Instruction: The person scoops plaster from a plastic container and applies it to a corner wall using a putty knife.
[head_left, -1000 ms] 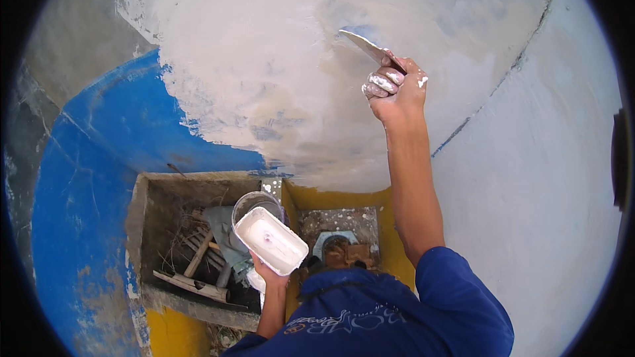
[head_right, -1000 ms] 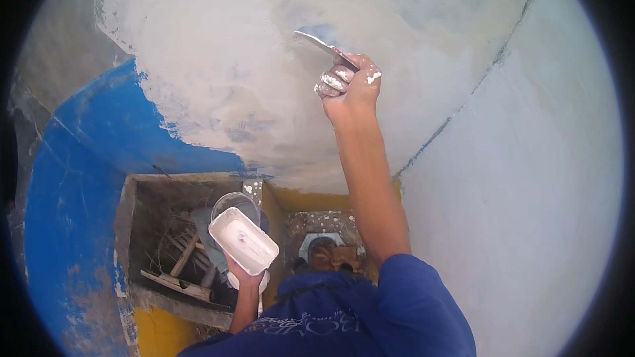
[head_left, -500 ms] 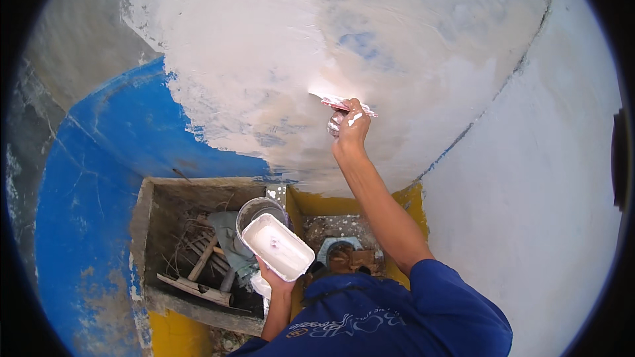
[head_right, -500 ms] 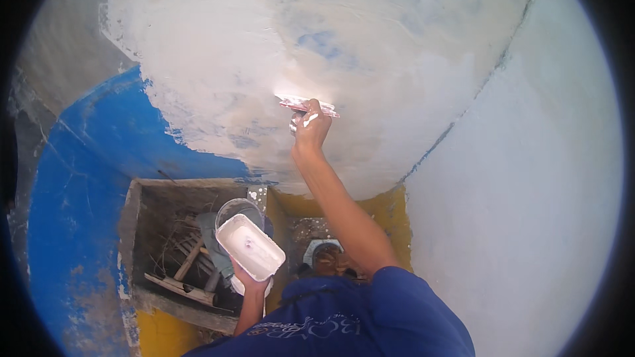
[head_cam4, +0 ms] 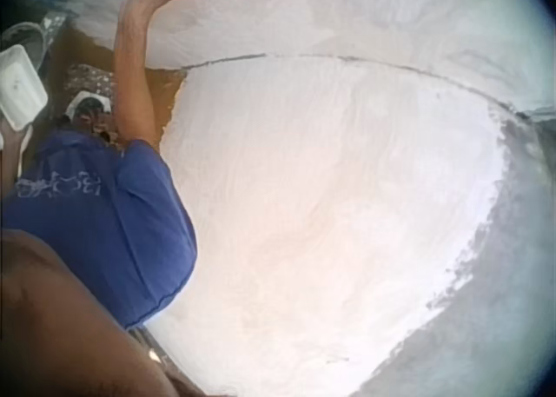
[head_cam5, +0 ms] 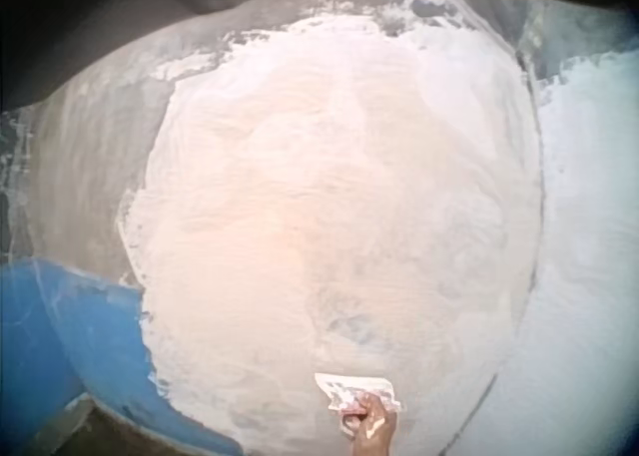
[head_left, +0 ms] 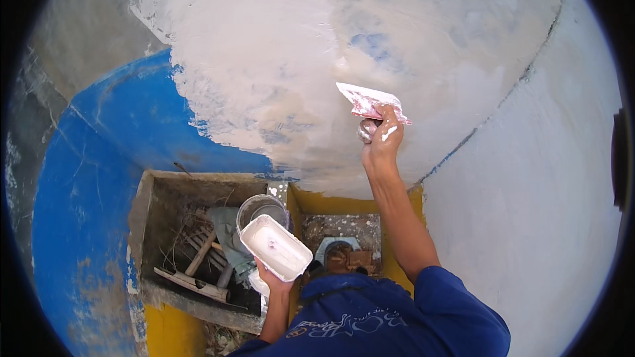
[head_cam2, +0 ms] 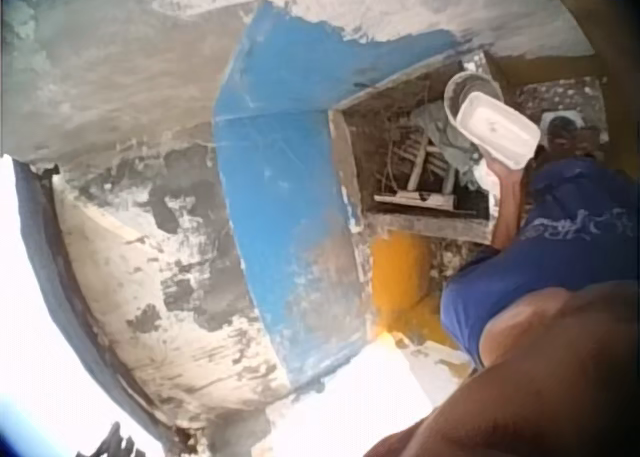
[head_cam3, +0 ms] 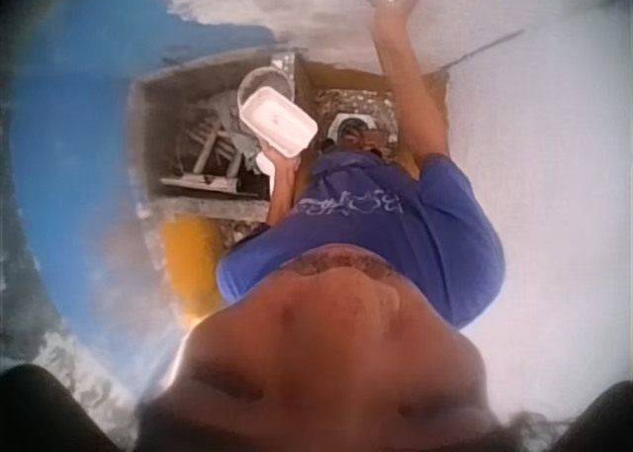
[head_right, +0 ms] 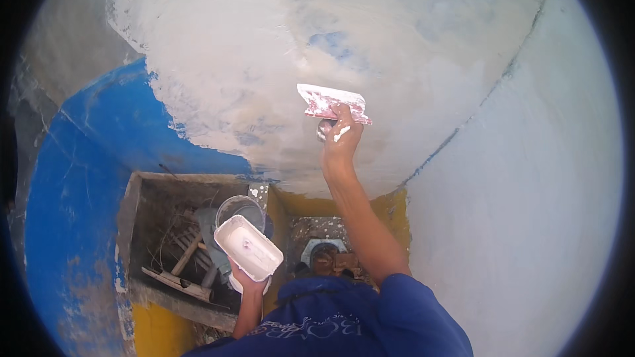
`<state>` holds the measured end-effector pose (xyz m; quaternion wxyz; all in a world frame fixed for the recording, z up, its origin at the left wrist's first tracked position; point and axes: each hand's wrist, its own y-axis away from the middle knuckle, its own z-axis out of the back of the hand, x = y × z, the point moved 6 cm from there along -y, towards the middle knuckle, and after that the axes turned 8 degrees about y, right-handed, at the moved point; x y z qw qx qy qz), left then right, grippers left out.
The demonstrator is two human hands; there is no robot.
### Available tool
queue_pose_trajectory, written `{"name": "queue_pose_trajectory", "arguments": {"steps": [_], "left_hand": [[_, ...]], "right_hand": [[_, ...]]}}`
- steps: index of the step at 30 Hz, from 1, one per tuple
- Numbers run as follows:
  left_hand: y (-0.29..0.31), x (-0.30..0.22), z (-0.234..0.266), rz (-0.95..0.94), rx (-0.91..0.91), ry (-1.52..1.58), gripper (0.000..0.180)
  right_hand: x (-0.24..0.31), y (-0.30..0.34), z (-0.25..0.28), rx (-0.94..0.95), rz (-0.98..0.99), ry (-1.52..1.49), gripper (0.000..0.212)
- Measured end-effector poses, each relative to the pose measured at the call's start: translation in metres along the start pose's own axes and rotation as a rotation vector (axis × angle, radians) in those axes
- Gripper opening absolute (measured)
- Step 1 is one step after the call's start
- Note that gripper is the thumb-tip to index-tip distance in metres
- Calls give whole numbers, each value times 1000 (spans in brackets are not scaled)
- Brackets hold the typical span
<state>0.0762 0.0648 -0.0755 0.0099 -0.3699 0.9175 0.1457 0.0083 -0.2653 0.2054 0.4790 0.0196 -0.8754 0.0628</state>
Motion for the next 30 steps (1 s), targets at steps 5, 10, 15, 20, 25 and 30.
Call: {"name": "queue_pose_trajectory", "arguments": {"steps": [5,10,15,20,25,30], "left_hand": [[-3,-1,0,-22,-4,12,68],[-6,0,-7,-12,40,-37,67],[-6,3,2,-6,-38,22,65],[-6,6,4,-6,-19,24,64],[-9,13,-4,57,-11,19,64],[-14,29,-45,84,57,-8,62]], "right_hand": [[-29,-10,4,80,-123,63,20],[42,-26,-52,232,126,116,25],[108,-20,-70,266,376,70,17],[40,13,-25,138,-51,-35,14],[7,3,-27,202,-13,-41,14],[61,38,-9,671,39,299,21]]}}
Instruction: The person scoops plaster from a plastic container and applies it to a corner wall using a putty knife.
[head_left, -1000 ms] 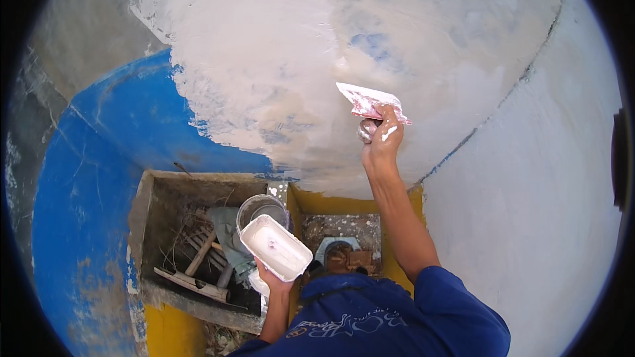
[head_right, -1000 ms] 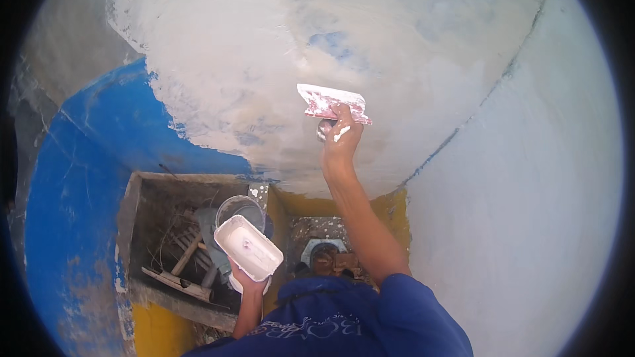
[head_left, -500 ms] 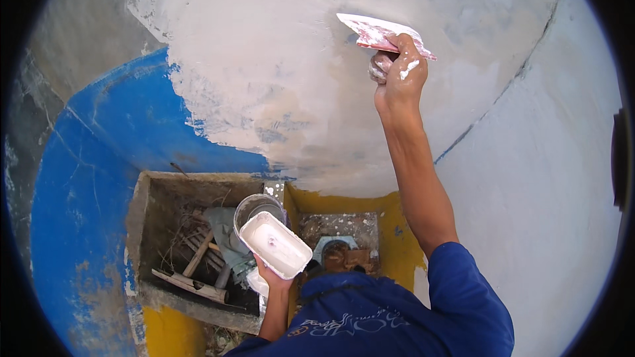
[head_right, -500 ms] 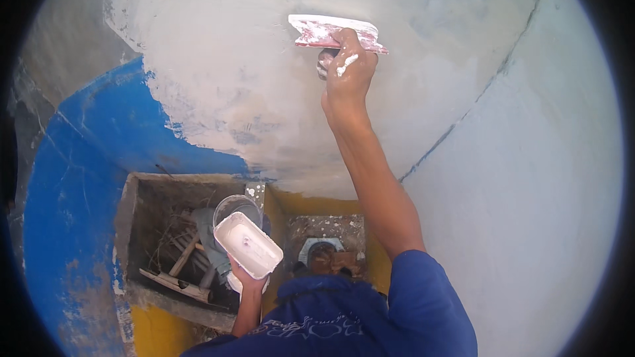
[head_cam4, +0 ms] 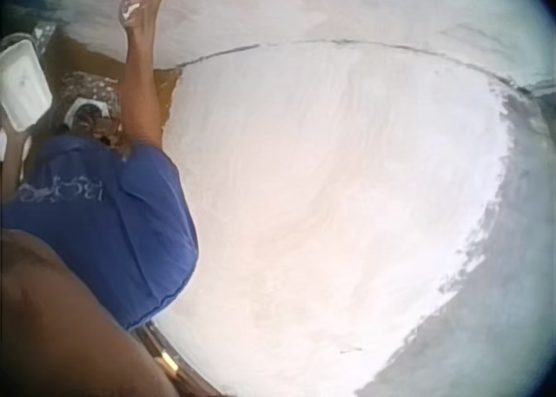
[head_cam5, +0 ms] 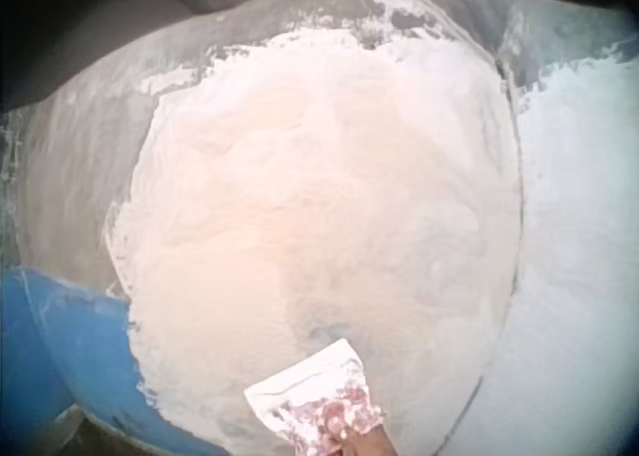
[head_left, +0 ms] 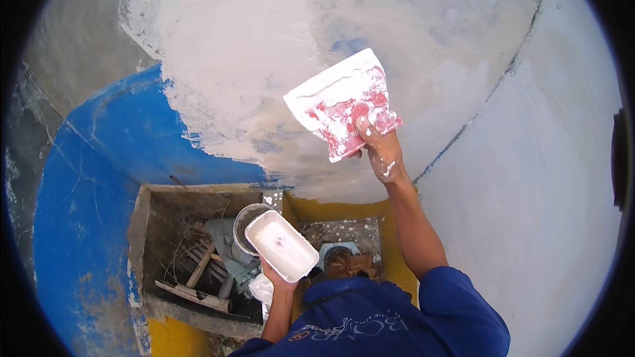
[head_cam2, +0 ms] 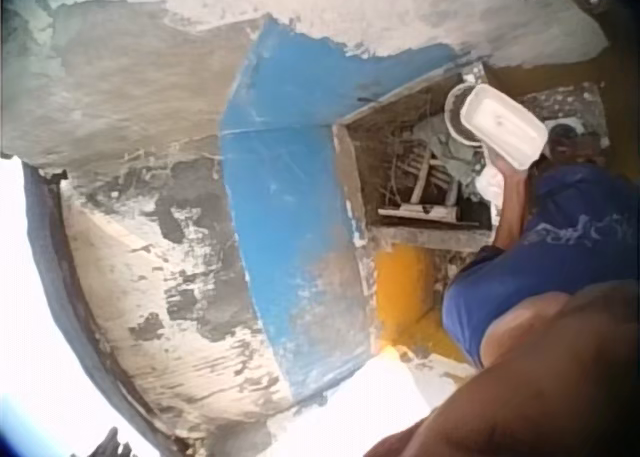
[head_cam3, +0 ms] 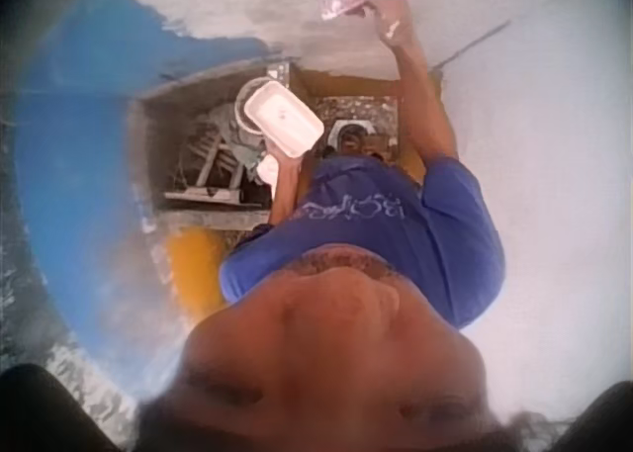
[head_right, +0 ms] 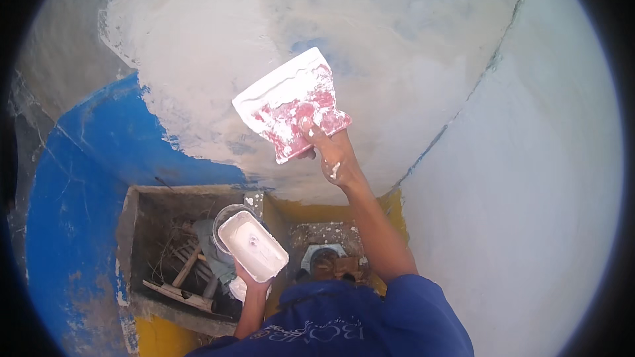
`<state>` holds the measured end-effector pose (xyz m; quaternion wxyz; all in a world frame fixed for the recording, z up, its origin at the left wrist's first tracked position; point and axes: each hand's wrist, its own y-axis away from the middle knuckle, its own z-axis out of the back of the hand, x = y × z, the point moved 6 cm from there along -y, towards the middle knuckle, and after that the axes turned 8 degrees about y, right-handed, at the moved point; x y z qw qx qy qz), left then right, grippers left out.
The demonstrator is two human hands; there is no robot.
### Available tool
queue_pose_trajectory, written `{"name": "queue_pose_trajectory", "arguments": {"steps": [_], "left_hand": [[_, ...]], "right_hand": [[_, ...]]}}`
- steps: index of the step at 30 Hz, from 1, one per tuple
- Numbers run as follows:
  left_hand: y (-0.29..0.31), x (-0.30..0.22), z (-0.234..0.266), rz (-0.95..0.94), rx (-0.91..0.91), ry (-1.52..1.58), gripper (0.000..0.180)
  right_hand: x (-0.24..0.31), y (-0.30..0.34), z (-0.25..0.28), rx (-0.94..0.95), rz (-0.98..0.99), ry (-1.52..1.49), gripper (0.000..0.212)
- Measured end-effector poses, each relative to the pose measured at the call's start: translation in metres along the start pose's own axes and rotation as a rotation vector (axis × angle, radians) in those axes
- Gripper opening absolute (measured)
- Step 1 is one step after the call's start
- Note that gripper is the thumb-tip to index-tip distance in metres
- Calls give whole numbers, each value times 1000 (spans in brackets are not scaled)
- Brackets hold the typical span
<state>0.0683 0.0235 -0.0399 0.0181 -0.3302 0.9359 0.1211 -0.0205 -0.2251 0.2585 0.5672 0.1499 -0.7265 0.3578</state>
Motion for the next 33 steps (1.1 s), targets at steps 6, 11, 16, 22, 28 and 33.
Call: {"name": "queue_pose_trajectory", "arguments": {"steps": [6,11,16,22,28,33], "left_hand": [[-11,33,-13,96,70,-73,72],[-16,76,-42,84,100,-124,73],[-17,111,-59,100,101,-156,75],[-17,137,-74,236,476,245,78],[-17,145,-73,24,248,-232,75],[-15,147,-71,6,180,-209,69]], "right_hand": [[-60,86,39,291,-236,347,27],[-88,120,52,211,-364,407,24],[-78,113,68,206,-432,589,29],[-57,106,52,260,-221,996,20],[-66,124,38,339,-183,1190,21],[-70,125,30,368,-158,1094,18]]}}
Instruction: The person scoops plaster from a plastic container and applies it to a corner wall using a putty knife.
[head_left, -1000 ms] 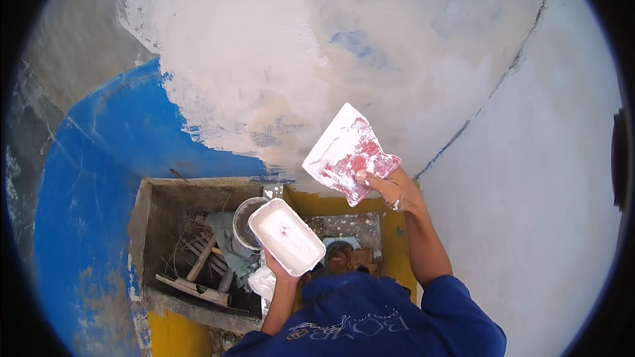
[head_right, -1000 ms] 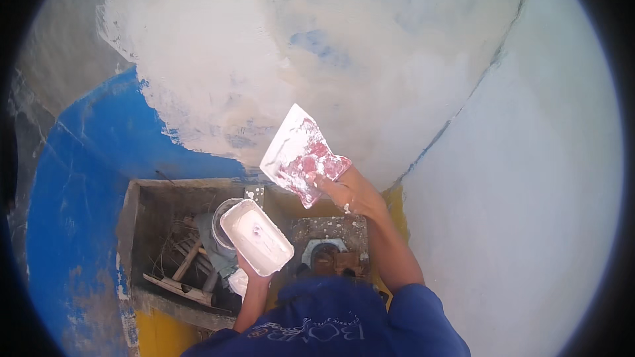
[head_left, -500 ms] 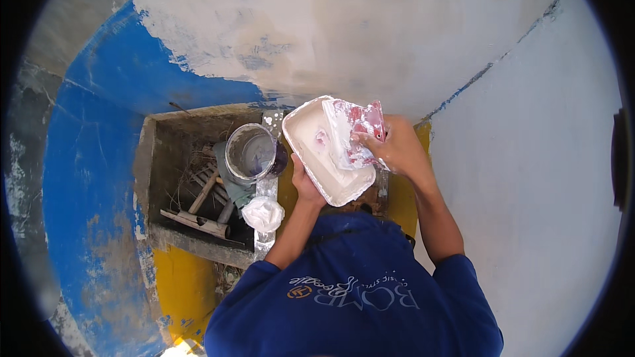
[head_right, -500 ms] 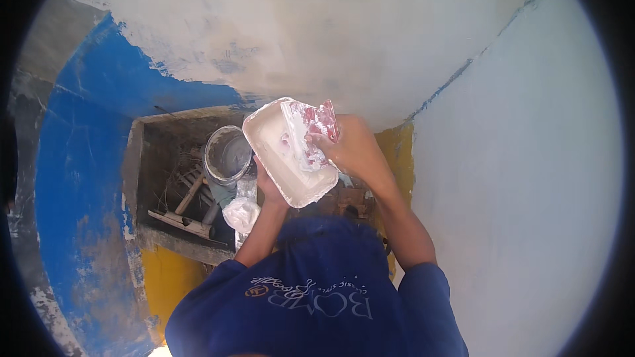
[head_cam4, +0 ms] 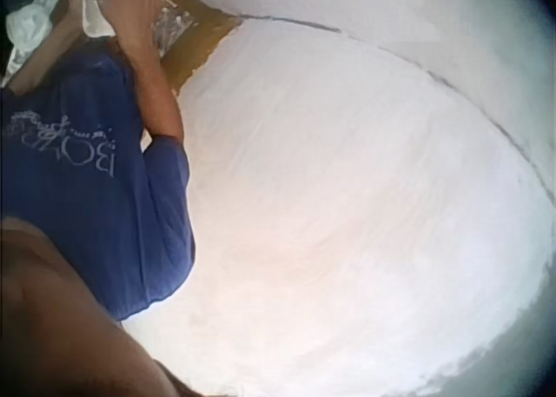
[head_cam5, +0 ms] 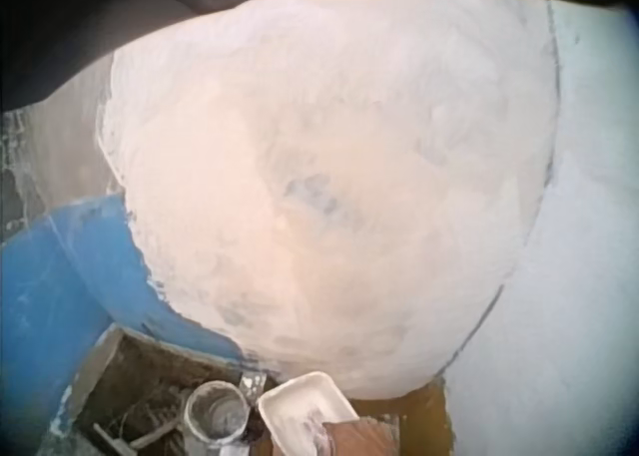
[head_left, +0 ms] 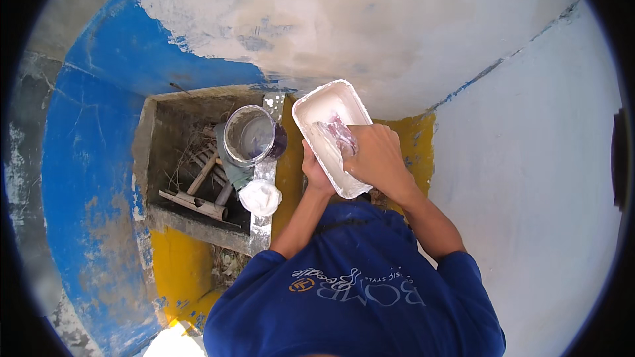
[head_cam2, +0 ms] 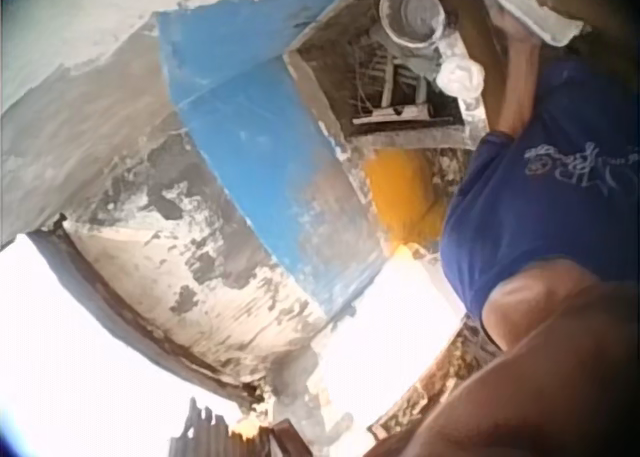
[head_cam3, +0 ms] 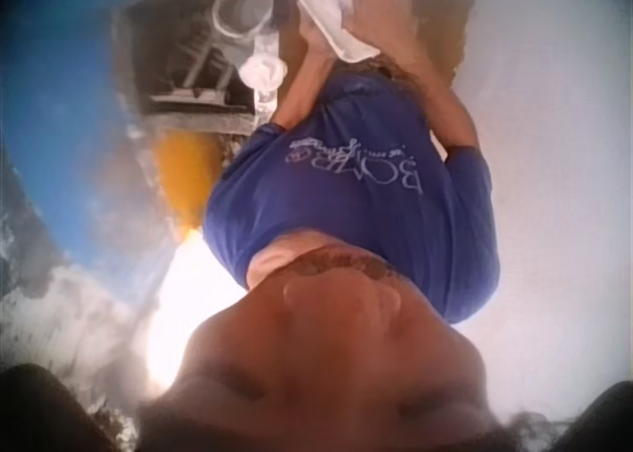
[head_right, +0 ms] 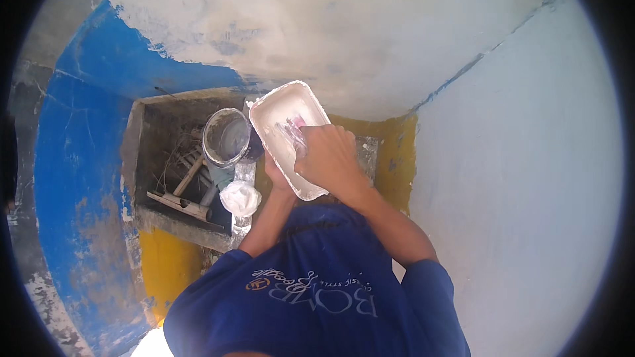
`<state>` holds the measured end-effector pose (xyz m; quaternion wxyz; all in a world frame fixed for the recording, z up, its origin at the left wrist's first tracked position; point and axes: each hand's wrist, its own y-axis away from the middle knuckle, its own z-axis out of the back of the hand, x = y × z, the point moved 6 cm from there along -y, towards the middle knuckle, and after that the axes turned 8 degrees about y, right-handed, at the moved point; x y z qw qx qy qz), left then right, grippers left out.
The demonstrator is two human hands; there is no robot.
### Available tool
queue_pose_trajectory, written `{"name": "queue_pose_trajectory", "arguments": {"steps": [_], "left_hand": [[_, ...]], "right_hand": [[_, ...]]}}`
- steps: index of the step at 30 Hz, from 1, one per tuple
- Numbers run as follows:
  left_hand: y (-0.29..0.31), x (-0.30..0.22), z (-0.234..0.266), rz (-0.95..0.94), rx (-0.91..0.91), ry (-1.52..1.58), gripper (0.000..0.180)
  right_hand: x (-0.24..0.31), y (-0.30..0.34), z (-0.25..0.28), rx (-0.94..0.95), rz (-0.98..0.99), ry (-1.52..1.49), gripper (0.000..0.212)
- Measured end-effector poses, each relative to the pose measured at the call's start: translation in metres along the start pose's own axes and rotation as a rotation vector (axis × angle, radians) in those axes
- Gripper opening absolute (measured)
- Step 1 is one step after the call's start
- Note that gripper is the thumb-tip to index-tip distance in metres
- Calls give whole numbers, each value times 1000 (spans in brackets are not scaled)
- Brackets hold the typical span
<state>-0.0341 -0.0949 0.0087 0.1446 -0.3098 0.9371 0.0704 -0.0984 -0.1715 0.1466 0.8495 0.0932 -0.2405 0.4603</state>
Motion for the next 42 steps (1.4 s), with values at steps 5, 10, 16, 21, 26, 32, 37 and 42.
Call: {"name": "queue_pose_trajectory", "arguments": {"steps": [5,10,16,21,26,32,37,42], "left_hand": [[2,-7,7,44,60,51,70],[-1,-15,2,43,71,113,63],[-5,-39,12,2,108,155,70],[-4,-54,13,-17,121,140,66],[-4,-58,27,14,26,-2,66],[-4,-56,24,70,-1,-2,72],[-14,-59,15,94,69,44,76],[-31,-65,52,101,-40,53,70]], "right_hand": [[-16,-15,2,126,-101,-299,21],[-11,-21,-22,162,-70,-376,21],[35,-22,-7,51,-50,-96,20],[45,-26,-14,35,-25,71,18],[41,-34,-33,112,15,-74,24],[35,-45,-40,189,-3,-232,25],[-2,-58,-42,458,-87,-547,23],[-21,-48,-35,398,-252,-1105,24]]}}
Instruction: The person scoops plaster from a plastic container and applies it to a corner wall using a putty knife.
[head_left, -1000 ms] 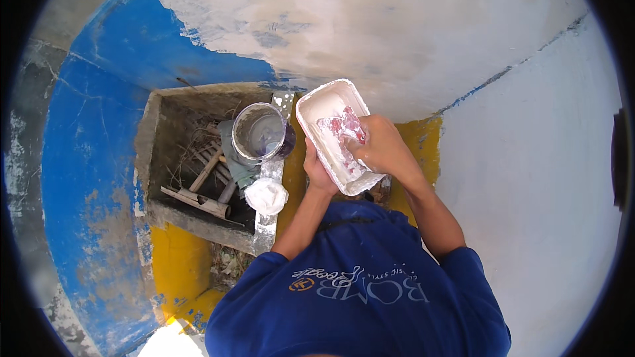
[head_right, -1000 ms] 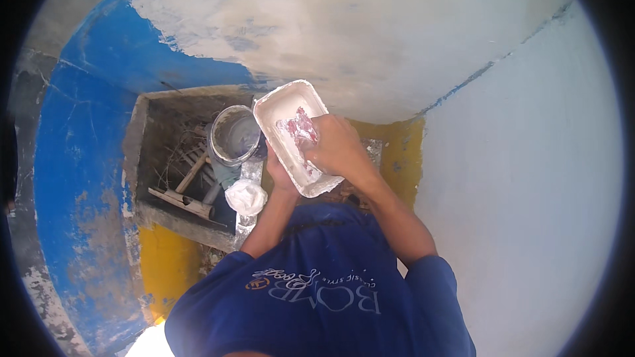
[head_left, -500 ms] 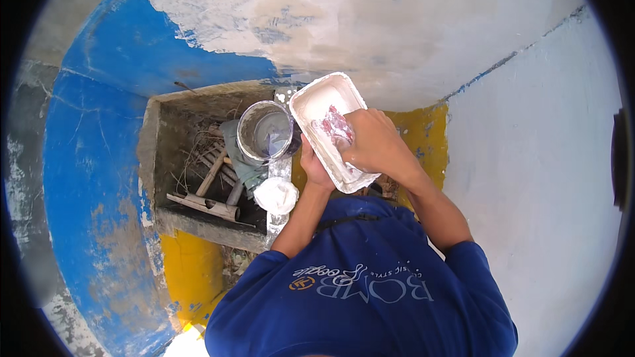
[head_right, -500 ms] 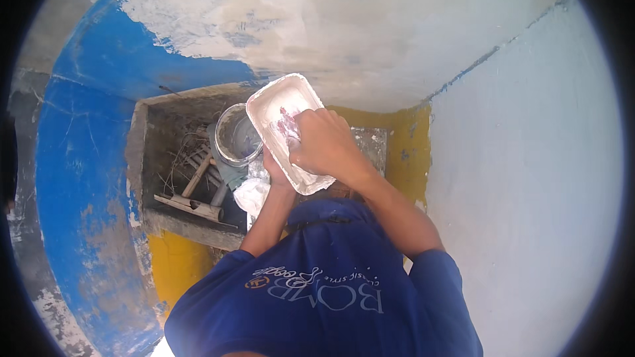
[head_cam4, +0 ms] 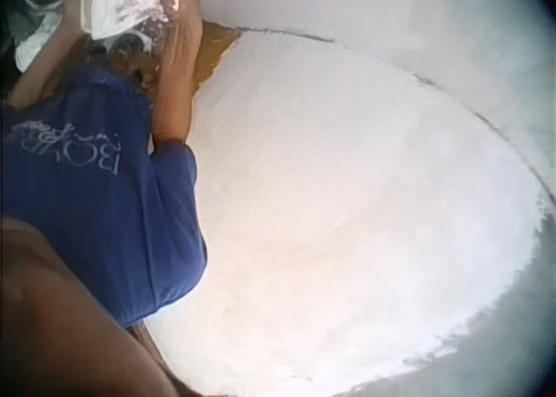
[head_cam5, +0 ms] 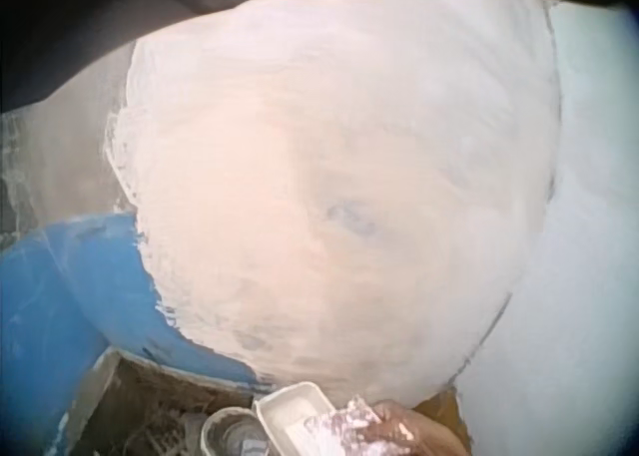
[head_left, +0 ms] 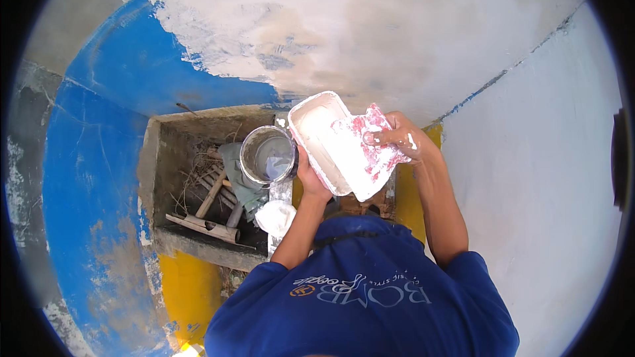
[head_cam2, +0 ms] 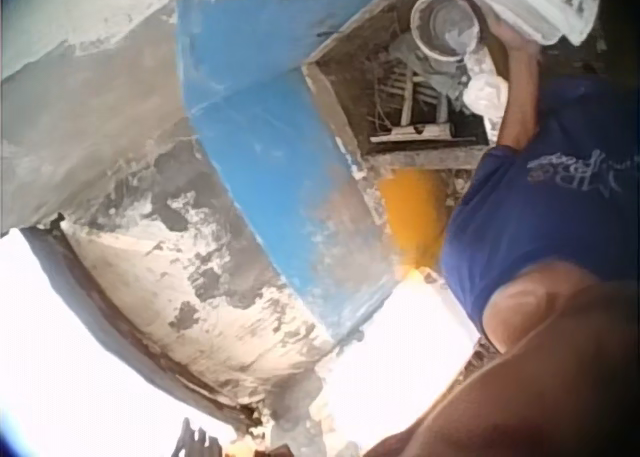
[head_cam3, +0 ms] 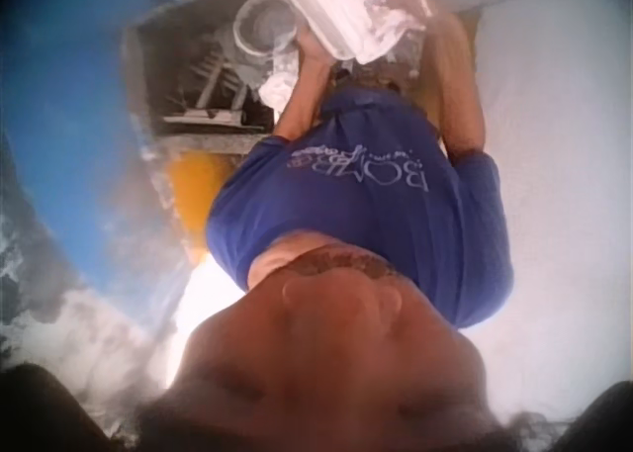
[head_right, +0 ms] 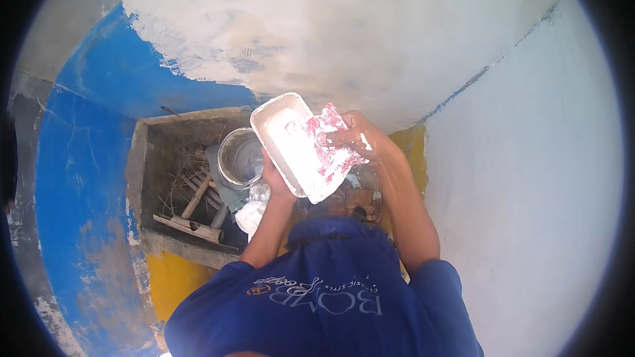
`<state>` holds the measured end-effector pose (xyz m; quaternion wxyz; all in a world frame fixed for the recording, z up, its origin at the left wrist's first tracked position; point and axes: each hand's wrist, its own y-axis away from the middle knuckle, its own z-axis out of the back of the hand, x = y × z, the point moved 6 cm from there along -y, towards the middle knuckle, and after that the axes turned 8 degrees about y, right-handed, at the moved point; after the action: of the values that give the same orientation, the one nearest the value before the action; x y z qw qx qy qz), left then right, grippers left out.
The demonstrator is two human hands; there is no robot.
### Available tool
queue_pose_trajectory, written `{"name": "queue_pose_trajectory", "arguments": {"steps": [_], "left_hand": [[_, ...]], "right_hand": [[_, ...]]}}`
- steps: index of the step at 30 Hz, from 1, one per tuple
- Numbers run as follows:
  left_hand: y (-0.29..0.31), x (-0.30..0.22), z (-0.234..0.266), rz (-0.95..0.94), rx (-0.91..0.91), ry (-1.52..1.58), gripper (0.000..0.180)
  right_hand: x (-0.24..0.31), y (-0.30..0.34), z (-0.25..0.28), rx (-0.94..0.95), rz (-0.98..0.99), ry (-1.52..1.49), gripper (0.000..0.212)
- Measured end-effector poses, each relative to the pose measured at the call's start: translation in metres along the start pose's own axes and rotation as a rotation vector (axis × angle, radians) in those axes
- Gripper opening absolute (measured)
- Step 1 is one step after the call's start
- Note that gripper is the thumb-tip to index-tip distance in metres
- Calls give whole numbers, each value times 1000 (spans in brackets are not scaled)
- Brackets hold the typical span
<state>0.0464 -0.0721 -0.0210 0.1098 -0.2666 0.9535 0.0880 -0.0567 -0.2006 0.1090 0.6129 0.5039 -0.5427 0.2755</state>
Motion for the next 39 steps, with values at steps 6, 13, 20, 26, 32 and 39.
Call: {"name": "queue_pose_trajectory", "arguments": {"steps": [6,13,20,26,32,39], "left_hand": [[0,-9,-23,0,84,88,69],[3,-21,-10,-13,29,23,70],[3,-33,-7,-4,-46,94,65],[13,-38,0,31,-76,140,61],[10,-46,-2,29,-14,127,61],[9,-52,0,28,-23,85,63]], "right_hand": [[12,3,10,-139,89,-217,32],[19,-6,30,-417,268,-249,19],[151,34,6,-1554,989,803,34],[184,-45,11,-1703,1206,1108,65],[180,-82,3,-1637,1172,1173,71],[149,-34,-8,-1520,1297,1014,43]]}}
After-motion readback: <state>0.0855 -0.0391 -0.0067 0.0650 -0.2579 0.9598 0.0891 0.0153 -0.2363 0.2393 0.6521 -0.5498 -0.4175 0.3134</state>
